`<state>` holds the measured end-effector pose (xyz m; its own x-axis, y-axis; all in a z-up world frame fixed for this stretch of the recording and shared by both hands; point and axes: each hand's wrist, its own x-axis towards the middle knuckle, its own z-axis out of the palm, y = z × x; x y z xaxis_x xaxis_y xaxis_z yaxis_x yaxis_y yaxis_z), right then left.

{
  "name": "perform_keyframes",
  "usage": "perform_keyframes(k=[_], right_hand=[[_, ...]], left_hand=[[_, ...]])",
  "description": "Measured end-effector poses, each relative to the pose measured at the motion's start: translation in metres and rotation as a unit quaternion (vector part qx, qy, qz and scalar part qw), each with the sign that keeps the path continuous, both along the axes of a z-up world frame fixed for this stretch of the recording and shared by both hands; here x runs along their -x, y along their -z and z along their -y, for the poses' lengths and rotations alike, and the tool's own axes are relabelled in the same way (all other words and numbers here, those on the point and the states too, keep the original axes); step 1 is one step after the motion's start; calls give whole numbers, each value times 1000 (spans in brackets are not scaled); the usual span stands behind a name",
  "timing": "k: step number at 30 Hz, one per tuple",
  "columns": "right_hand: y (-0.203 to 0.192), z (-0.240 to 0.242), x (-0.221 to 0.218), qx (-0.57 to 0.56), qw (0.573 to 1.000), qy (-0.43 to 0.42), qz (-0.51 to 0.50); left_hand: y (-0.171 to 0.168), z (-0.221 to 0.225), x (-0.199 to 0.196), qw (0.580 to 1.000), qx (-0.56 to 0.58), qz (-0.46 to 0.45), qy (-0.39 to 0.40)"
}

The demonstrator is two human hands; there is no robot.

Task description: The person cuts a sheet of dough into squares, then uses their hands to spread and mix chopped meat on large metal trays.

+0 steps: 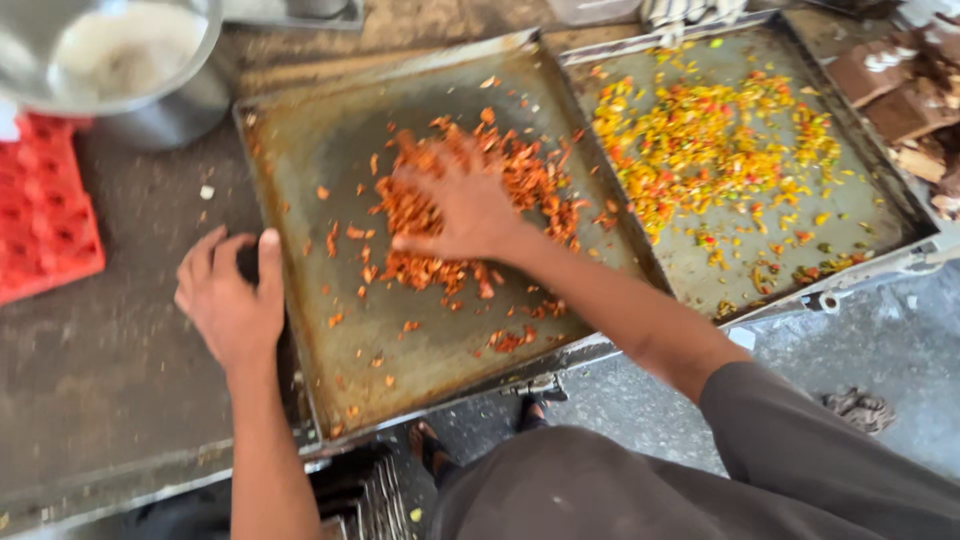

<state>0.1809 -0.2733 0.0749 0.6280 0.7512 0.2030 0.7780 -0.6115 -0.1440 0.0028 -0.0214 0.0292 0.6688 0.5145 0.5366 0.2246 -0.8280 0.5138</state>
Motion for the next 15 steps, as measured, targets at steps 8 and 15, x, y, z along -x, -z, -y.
perform_keyframes(k=[8,15], right_hand=[[21,33,31,-45,995,-90,3],[6,37,-24,-305,927,-20,-215]], left_hand=[[8,-3,-1,1000,-6,-1,-4],[16,-8,0,1000,-4,1,-8]])
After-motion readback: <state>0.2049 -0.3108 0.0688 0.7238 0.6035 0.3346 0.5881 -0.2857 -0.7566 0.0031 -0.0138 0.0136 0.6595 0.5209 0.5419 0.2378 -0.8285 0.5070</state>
